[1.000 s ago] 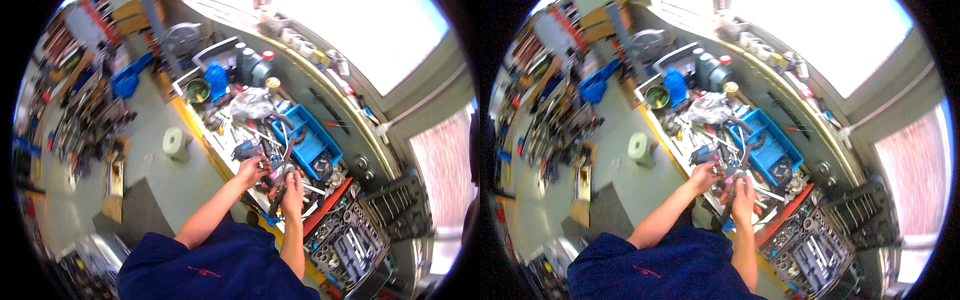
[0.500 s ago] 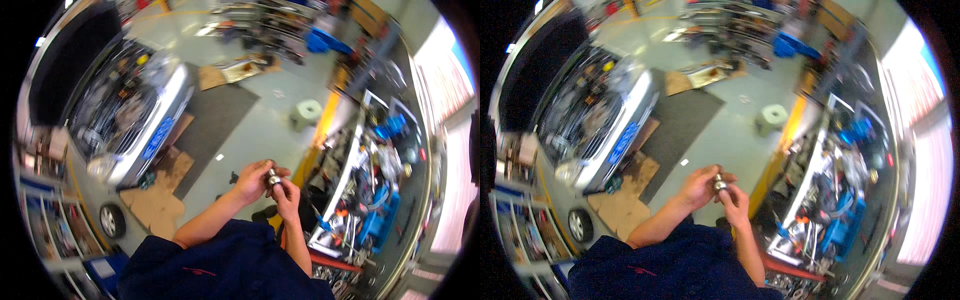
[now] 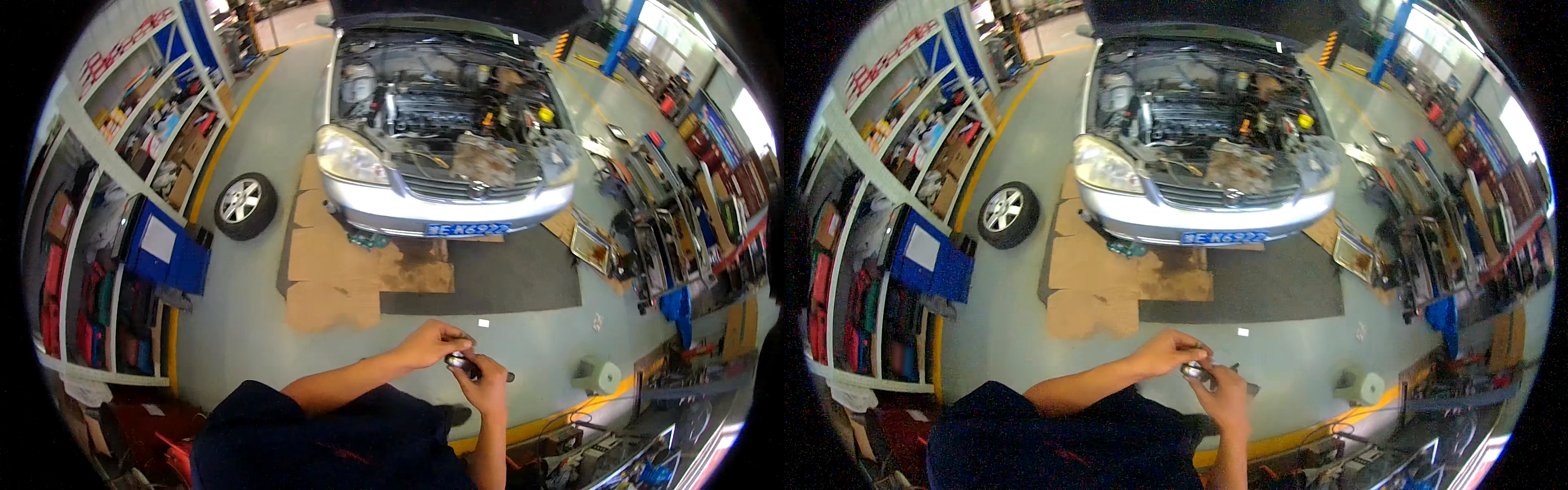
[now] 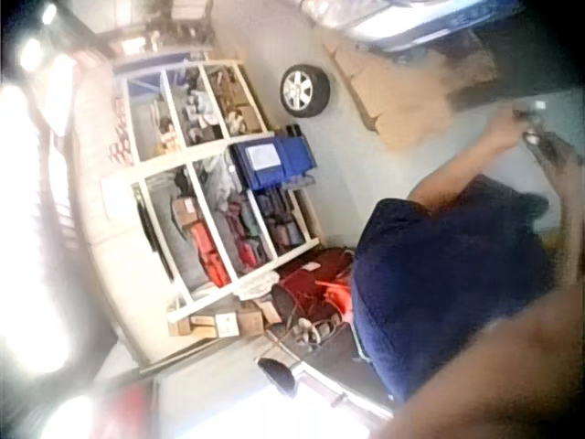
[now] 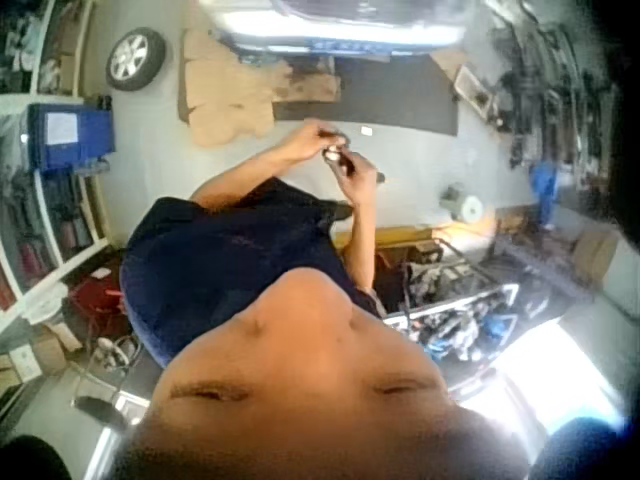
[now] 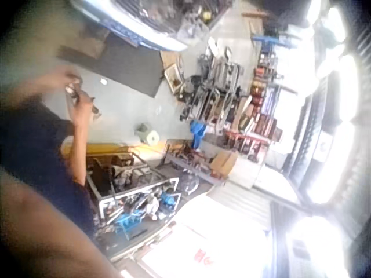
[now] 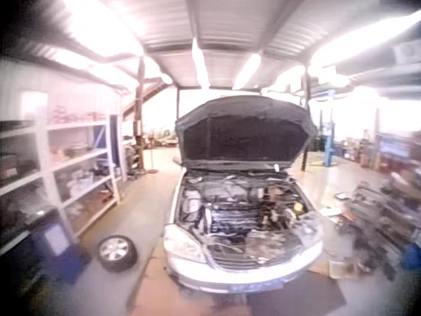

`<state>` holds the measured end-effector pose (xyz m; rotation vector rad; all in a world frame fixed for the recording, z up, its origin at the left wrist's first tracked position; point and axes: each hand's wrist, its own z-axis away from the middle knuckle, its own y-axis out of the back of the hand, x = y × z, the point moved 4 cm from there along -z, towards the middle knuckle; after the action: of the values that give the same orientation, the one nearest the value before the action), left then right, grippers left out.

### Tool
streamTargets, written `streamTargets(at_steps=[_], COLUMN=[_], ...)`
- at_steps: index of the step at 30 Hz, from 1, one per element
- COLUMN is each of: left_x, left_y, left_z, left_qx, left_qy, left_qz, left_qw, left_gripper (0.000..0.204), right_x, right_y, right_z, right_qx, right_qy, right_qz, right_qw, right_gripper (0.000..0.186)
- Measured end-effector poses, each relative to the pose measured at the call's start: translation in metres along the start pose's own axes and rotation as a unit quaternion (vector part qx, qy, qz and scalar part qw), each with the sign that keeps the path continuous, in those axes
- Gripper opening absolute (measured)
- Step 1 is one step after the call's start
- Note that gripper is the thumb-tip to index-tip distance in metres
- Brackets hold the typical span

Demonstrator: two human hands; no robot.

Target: The person works on a car engine with the hood open, using a wrench to tighten bolts and handling various engine components. They move around the garage to retrieve tools and parts from a workbench and tool chest before returning to the engine bay to continue the repair.

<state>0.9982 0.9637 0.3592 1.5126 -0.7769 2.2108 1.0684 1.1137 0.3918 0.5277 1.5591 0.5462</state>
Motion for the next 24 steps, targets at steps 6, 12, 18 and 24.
streamTargets(at_steps=[6, 12, 18, 24], left_x=[0.052, 0.073, 0.132, 0.197], left_y=[0.167, 0.326, 0.505, 0.667], left_z=[0.025, -0.005, -0.028, -0.091], left_qx=[0.308, 0.424, 0.538, 0.526], left_qy=[-0.088, -0.122, 0.004, -0.113], left_qz=[-0.186, -0.224, -0.098, -0.04], left_qw=[0.929, 0.869, 0.837, 0.842], left_gripper=[0.031, 0.036, 0.03, 0.032], right_x=[-0.073, -0.125, -0.204, -0.242], right_y=[-0.118, -0.228, -0.327, -0.368], right_z=[-0.138, -0.3, -0.466, -0.61], right_qx=[-0.035, -0.068, -0.187, -0.294], right_qy=[0.067, 0.077, 0.121, 0.104], right_qz=[-0.008, -0.029, -0.188, -0.095], right_qw=[0.997, 0.994, 0.957, 0.945], right_gripper=[0.025, 0.019, 0.027, 0.029])
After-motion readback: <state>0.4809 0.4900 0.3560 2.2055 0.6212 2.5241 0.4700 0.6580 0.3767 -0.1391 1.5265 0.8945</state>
